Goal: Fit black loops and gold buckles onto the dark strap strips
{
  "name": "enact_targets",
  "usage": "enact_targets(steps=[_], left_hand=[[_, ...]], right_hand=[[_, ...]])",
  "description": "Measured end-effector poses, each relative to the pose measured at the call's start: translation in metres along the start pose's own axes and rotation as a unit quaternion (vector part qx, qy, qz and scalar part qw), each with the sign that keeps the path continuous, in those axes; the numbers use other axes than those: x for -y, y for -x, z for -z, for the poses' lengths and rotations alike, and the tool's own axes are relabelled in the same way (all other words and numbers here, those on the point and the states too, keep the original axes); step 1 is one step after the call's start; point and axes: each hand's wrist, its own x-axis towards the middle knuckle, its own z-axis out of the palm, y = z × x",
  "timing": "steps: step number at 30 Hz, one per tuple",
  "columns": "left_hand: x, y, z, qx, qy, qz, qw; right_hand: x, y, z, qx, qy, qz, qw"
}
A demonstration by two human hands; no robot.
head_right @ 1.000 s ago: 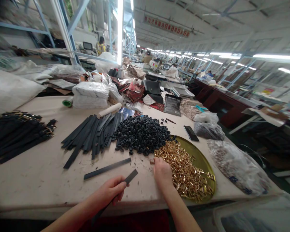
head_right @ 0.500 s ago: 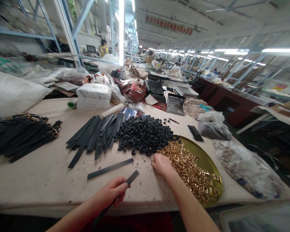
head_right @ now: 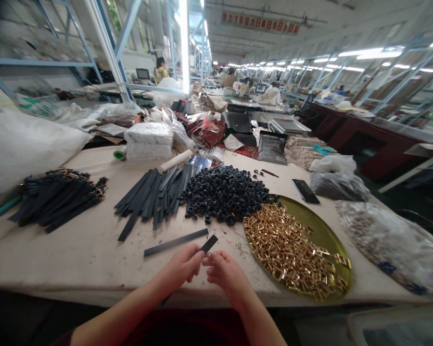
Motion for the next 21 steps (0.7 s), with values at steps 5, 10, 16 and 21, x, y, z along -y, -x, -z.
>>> enact_targets(steps=[5, 10, 16, 21], left_hand=[[0.002, 0.017, 0.003, -0.001, -0.125, 0.002, 0.992], [0.003, 0.018, 0.003, 0.002, -0.171, 0.020, 0.985], [0.004, 0.014, -0.001, 0.030, -0.111, -0.008, 0.993], [0.011, 0.014, -0.004, 0.064, -0.013, 0.032, 0.997]], right_hand=[[-0.006, 0.000, -0.001, -0.063, -0.226, 0.001, 0.972], [-0.004, 0.003, -0.013, -0.063, -0.209, 0.059, 0.974], [-0.022, 0.007, -0.022, -0.067, -0.133, 0.089, 0.985], [-0.035, 0.007, -0.026, -0.133, -0.065, 0.136, 0.980]])
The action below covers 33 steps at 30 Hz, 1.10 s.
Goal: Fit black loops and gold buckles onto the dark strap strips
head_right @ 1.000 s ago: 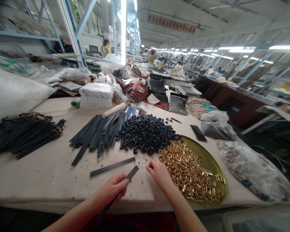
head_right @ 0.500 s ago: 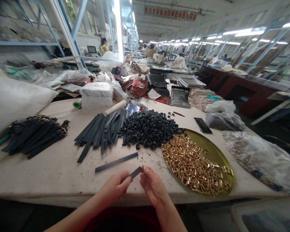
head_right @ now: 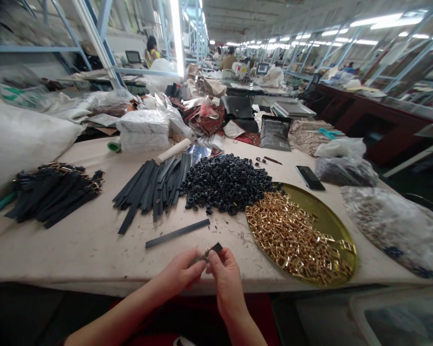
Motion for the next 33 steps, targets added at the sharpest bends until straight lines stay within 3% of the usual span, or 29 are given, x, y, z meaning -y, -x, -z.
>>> enact_targets(steps=[5, 9, 15, 20, 27, 33], left_hand=[[0.003, -0.003, 0.000, 0.010, 0.096, 0.028, 0.995], [0.000, -0.001, 0.003, 0.035, 0.083, 0.055, 0.994], [0.002, -0.001, 0.004, 0.029, 0.079, 0.069, 0.994], [0.007, -0.004, 0.003, 0.012, 0.088, 0.061, 0.994], [0.002, -0.002, -0.003, 0.012, 0.102, 0.103, 0.989], [-0.002, -0.001, -0.005, 0.007, 0.114, 0.121, 0.986]], right_hand=[[-0.006, 0.004, -0.001, 0.024, 0.063, 0.024, 0.997], [-0.012, 0.005, 0.000, 0.010, 0.049, 0.010, 0.999], [-0.012, 0.002, 0.003, -0.018, 0.040, 0.012, 0.999], [-0.004, 0.005, 0.006, 0.021, 0.125, 0.026, 0.992], [-0.004, 0.004, 0.010, 0.050, 0.072, -0.034, 0.996], [0.003, 0.006, 0.009, 0.028, 0.122, -0.011, 0.992]])
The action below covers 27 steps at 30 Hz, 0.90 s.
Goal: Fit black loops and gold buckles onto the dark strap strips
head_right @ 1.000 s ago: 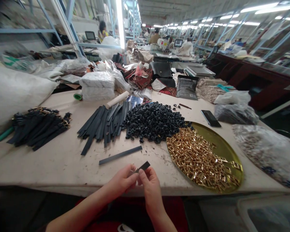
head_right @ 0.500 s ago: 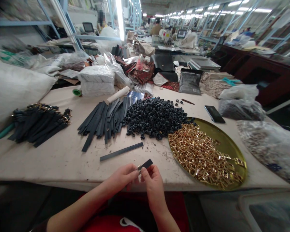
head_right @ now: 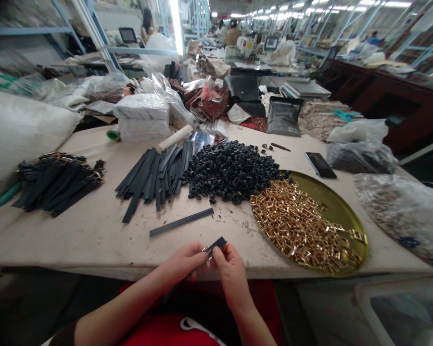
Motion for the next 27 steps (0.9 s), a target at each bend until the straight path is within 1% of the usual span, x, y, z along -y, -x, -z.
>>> enact_targets(steps=[5, 7, 9, 11, 12, 13, 14, 15, 17, 18, 19, 21, 23, 24, 25, 26, 27], left_hand=[[-0.003, 0.002, 0.002, 0.023, 0.034, 0.024, 0.999], [-0.001, 0.001, 0.002, 0.030, 0.047, 0.026, 0.998], [0.003, 0.000, 0.002, 0.029, 0.044, 0.017, 0.998], [0.006, 0.001, 0.001, 0.012, 0.012, 0.000, 1.000], [0.008, 0.002, 0.000, -0.003, -0.016, -0.015, 1.000], [0.008, 0.004, 0.000, -0.019, -0.049, -0.032, 0.998], [0.008, 0.006, -0.001, -0.028, -0.079, -0.048, 0.995], [0.008, 0.008, 0.000, -0.030, -0.104, -0.063, 0.992], [0.006, 0.010, 0.002, -0.021, -0.129, -0.088, 0.987], [0.005, 0.009, 0.003, -0.015, -0.131, -0.096, 0.987], [0.003, 0.007, 0.005, -0.010, -0.128, -0.100, 0.987], [0.000, 0.002, 0.009, -0.015, -0.110, -0.101, 0.989], [-0.003, -0.004, 0.013, -0.016, -0.068, -0.106, 0.992], [-0.005, -0.007, 0.014, -0.013, -0.045, -0.116, 0.992], [-0.007, -0.009, 0.014, -0.010, -0.030, -0.132, 0.991], [-0.009, -0.011, 0.014, -0.006, -0.025, -0.147, 0.989], [-0.010, -0.012, 0.014, -0.002, -0.028, -0.156, 0.987]], right_hand=[[0.003, 0.002, 0.001, 0.018, -0.005, -0.006, 1.000], [0.004, 0.004, 0.002, 0.019, 0.026, 0.004, 0.999], [0.004, 0.006, 0.003, -0.005, 0.112, 0.061, 0.992], [0.005, 0.007, 0.006, -0.033, 0.218, 0.147, 0.964], [0.005, 0.008, 0.008, -0.041, 0.256, 0.177, 0.950], [0.005, 0.008, 0.009, -0.041, 0.273, 0.187, 0.943], [0.005, 0.007, 0.011, -0.029, 0.267, 0.174, 0.947], [0.005, 0.007, 0.012, -0.006, 0.241, 0.143, 0.960], [0.007, 0.005, 0.013, 0.044, 0.166, 0.079, 0.982], [0.009, 0.004, 0.014, 0.063, 0.139, 0.065, 0.986], [0.011, 0.003, 0.013, 0.073, 0.126, 0.068, 0.987], [0.017, 0.001, 0.014, 0.081, 0.138, 0.098, 0.982], [0.026, -0.007, 0.017, 0.121, 0.163, 0.114, 0.973], [0.031, -0.013, 0.020, 0.147, 0.173, 0.112, 0.967], [0.037, -0.022, 0.023, 0.159, 0.189, 0.112, 0.962], [0.042, -0.034, 0.028, 0.143, 0.220, 0.124, 0.957], [0.048, -0.047, 0.033, 0.104, 0.257, 0.144, 0.950]])
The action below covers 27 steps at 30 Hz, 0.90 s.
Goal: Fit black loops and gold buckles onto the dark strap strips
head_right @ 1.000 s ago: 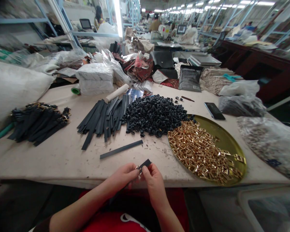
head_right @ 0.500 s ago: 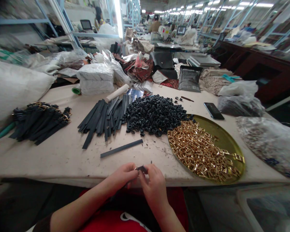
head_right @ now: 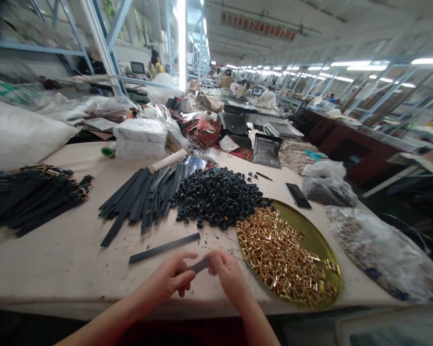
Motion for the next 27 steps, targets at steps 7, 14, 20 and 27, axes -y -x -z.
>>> enact_targets(steps=[7, 14, 20, 27], left_hand=[[0.010, -0.005, -0.001, -0.041, 0.008, 0.031, 0.999], [-0.007, -0.012, 0.004, -0.089, 0.010, 0.011, 0.996], [-0.010, -0.015, -0.007, -0.087, -0.058, -0.002, 0.995], [-0.007, 0.003, -0.006, -0.044, -0.109, 0.006, 0.993]], right_hand=[[-0.015, -0.081, 0.031, -0.213, 0.178, 0.042, 0.960], [-0.003, -0.047, 0.018, -0.135, 0.053, 0.012, 0.989], [0.000, 0.002, -0.017, -0.072, -0.321, -0.106, 0.939], [-0.004, 0.017, -0.028, -0.017, -0.261, -0.099, 0.960]])
